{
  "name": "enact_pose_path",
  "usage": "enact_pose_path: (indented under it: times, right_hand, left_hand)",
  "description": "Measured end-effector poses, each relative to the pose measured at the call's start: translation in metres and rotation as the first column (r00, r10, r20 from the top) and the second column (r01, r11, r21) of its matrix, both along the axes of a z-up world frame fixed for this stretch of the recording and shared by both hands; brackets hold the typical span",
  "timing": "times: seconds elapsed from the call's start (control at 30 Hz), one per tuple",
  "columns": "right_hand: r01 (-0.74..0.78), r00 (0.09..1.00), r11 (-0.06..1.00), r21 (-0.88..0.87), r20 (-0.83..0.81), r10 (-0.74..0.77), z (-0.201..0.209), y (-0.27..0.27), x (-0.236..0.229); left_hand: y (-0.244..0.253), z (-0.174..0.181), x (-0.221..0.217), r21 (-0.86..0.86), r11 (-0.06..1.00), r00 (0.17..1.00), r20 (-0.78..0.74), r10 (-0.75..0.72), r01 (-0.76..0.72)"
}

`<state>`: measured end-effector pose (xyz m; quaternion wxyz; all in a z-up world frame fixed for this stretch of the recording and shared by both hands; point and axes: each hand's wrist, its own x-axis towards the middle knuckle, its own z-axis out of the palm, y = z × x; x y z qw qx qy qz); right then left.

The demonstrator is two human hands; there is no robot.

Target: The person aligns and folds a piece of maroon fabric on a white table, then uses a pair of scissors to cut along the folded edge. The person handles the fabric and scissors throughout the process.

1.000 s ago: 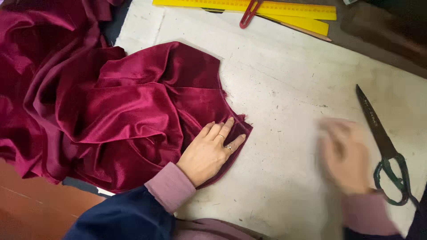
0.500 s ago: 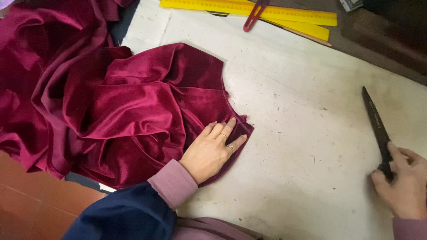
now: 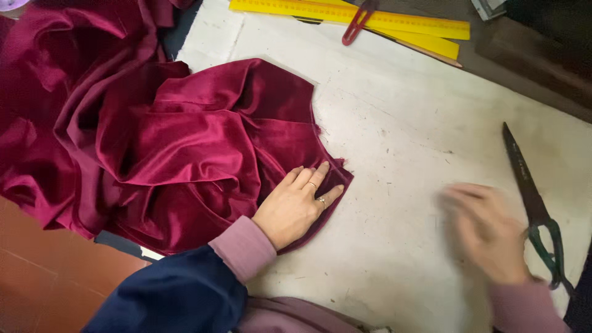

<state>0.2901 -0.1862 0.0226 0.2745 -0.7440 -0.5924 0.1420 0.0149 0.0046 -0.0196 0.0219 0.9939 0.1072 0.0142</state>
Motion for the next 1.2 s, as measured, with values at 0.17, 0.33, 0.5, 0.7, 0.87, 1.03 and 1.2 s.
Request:
enact_pose_path:
  times: [0.17,0.33,0.5,0.7,0.87,1.03,1.2]
  right_hand:
    - [-0.208,0.976,0.978,0.019,-0.063,0.209,-0.034,0.061,-0.039]
    - [-0.375,0.927,0.926,0.051,0.031,0.374,-0.045,0.088,-0.048]
    - [-0.385,0.922,0.921,0.057,0.080,0.380,-0.057,0.089,-0.047]
    - [-0.416,0.900,0.908,0.044,0.163,0.404,-0.049,0.090,-0.054]
    - [-0.477,0.849,0.879,0.013,0.263,0.458,-0.051,0.090,-0.049]
    - [-0.603,0.770,0.796,0.062,0.305,0.560,-0.047,0.109,-0.042]
    - [-0.669,0.737,0.732,0.129,0.245,0.631,-0.056,0.116,-0.035]
  left_hand:
    - [-0.003,0.004,0.000,-0.130,0.991,0.996,0.083,0.042,-0.031]
    - [-0.002,0.004,0.001,-0.116,0.992,0.996,0.073,0.046,-0.038]
    - [-0.004,-0.003,-0.001,-0.125,0.991,0.993,0.107,0.053,-0.039]
    - [-0.001,-0.002,-0.001,-0.111,0.993,0.994,0.104,0.036,-0.025]
    - [-0.003,-0.004,-0.001,-0.119,0.992,0.995,0.091,0.045,-0.034]
    - [-0.002,0.002,0.001,-0.128,0.990,0.997,0.043,0.062,-0.056]
    - [-0.003,0.001,0.002,-0.120,0.991,0.998,-0.023,0.055,-0.057]
